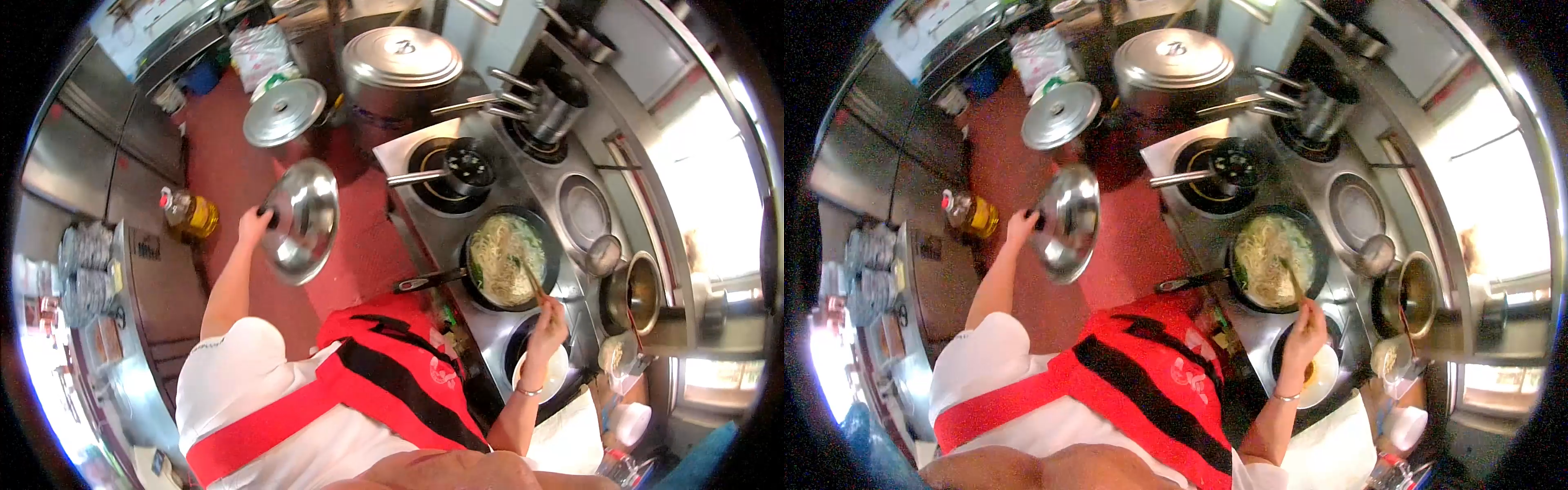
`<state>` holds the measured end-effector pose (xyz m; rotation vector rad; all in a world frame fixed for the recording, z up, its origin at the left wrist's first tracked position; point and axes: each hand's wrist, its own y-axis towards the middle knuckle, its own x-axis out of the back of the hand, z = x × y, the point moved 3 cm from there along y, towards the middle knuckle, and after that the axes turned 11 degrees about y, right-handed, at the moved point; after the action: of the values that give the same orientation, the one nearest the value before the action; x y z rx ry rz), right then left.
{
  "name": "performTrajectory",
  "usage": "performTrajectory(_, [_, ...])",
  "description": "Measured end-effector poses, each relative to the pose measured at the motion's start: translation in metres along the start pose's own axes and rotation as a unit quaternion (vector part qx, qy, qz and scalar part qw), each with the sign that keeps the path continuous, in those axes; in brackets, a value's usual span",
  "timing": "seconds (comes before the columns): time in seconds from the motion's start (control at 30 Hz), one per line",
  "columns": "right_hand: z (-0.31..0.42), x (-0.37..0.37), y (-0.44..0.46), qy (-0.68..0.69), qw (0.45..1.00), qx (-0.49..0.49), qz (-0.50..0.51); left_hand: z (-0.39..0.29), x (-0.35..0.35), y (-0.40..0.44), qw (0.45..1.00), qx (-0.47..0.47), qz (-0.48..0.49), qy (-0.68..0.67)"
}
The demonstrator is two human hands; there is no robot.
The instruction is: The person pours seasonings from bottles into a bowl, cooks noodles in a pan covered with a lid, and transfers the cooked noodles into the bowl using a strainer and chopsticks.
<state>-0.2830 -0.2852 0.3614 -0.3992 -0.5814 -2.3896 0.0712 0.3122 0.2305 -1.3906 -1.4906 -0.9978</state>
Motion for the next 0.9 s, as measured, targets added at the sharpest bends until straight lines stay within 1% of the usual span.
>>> performTrajectory(0.07, [0.003,0.0,0.001,0.062,0.998,0.003,-0.024,-0.04,0.047,-0.003,0.991,0.019,0.032,-0.131])
performTrajectory(0.1, [0.007,0.002,0.002,0.039,0.999,0.015,-0.028,-0.058,0.065,-0.006,0.973,0.067,0.057,-0.212])
performTrajectory(0.13, [0.013,0.002,0.003,0.051,0.998,0.033,-0.025,-0.071,0.077,-0.007,0.946,0.112,0.081,-0.292])
performTrajectory(0.17, [0.014,0.001,0.003,0.052,0.998,0.018,-0.023,-0.078,0.081,-0.005,0.946,0.115,0.079,-0.291])
performTrajectory(0.23, [0.022,-0.002,0.005,0.052,0.998,0.003,-0.021,-0.086,0.085,0.002,0.87,0.156,0.058,-0.464])
performTrajectory(0.3, [0.034,-0.011,0.008,0.056,0.997,0.033,-0.033,-0.084,0.079,0.015,0.867,0.155,0.062,-0.47])
performTrajectory(0.4, [0.055,-0.024,0.013,0.09,0.995,0.025,-0.038,-0.087,0.08,0.03,0.865,0.135,0.081,-0.476])
performTrajectory(0.47, [0.062,-0.031,0.015,0.079,0.996,0.024,-0.033,-0.085,0.083,0.036,0.867,0.125,0.091,-0.474])
performTrajectory(0.53, [0.067,-0.038,0.016,0.071,0.996,0.041,-0.037,-0.078,0.087,0.035,0.871,0.117,0.098,-0.468])
performTrajectory(0.6, [0.068,-0.048,0.016,0.095,0.994,0.025,-0.044,-0.071,0.094,0.033,0.875,0.109,0.099,-0.461])
performTrajectory(0.67, [0.075,-0.056,0.014,0.131,0.989,0.047,-0.051,-0.064,0.098,0.031,0.881,0.1,0.097,-0.453])
performTrajectory(0.73, [0.088,-0.064,0.009,0.132,0.989,0.045,-0.043,-0.058,0.106,0.03,0.889,0.09,0.095,-0.439])
performTrajectory(0.83, [0.095,-0.072,0.002,0.128,0.99,0.059,-0.021,-0.045,0.121,0.014,0.908,0.072,0.073,-0.405])
performTrajectory(0.87, [0.093,-0.073,0.001,0.124,0.99,0.069,-0.005,-0.038,0.129,0.005,0.916,0.06,0.049,-0.393])
performTrajectory(0.9, [0.09,-0.073,-0.002,0.094,0.993,0.068,0.021,-0.037,0.139,-0.004,0.918,0.029,0.002,-0.395])
